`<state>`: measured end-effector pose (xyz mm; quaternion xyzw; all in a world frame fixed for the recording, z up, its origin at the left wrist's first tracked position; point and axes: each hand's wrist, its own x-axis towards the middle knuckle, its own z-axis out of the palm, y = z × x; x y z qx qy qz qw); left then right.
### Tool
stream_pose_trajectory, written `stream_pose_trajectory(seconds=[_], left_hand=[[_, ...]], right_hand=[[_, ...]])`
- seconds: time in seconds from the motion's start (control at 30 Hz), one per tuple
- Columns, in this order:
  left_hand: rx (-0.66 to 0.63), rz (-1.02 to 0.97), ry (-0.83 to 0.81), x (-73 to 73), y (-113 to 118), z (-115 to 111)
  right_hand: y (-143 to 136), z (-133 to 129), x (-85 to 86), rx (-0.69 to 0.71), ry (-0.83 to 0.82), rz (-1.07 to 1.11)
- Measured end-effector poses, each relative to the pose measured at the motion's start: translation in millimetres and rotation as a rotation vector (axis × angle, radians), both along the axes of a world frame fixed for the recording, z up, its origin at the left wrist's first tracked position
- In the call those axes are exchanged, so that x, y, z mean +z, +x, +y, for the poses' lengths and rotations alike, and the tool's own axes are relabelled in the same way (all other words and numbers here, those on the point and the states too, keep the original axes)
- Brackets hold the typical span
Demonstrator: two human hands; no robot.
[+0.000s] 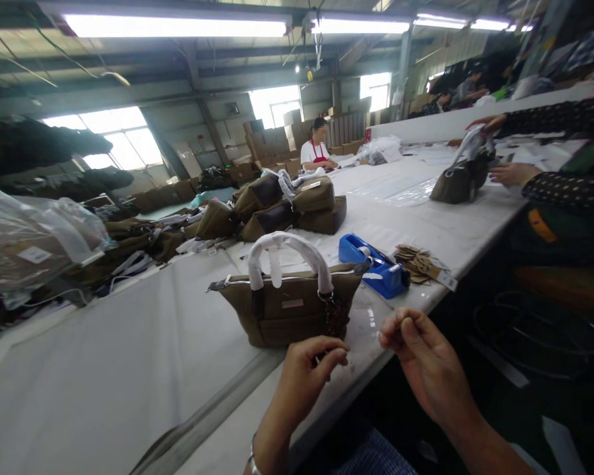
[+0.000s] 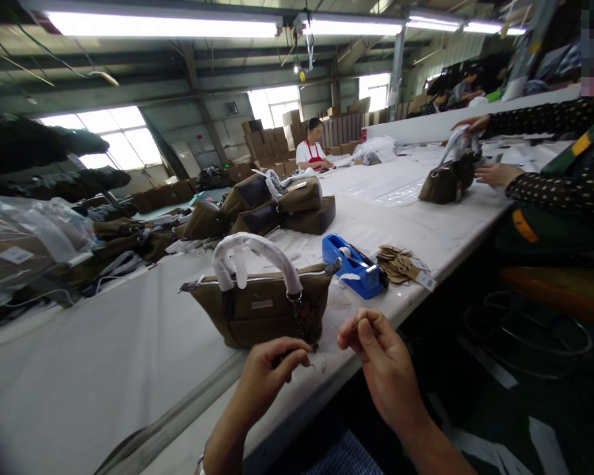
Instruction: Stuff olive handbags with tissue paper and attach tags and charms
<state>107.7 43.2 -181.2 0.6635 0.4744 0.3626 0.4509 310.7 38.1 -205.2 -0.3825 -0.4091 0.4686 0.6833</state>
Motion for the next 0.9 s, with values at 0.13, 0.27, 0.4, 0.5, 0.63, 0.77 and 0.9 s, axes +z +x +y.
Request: stream_pose_trajectory(seconds=[0.13,0.27,0.4,0.5,0.63,0.77,0.9], left_hand=[[0.087,0.170,0.096,-1.1,-4.0,-2.3],[0.068,0.291,0.161,1.3,4.8,-8.4],[0.036,0.270,0.181,3.1,11.6,-10.7],[0.122,0.201,0.204,1.5,10.4,-6.0],[0.429,0.106,0.340,-5.3,11.2,6.0],[0.571,0.109,0.393,-15.9,24.0,16.0],[0.583,0.083,0.380,-26.0,36.4,20.5]], right_hand=[[8.8,-3.5,-6.7,-0.279,0.065,-0.432],[3.7,-10.0,-8.1,-0.235,0.511,-0.976],[0.7,-8.3,-10.6,-0.017,0.578,-1.084],[6.0,-0.5,-13.3,-0.093,0.470,-1.072],[11.4,15.4,-13.7,-0.324,0.322,-1.033],[11.4,32.9,-12.9,-0.376,0.349,-1.056],[15.0,46.0,-13.4,-0.381,0.439,-1.113]])
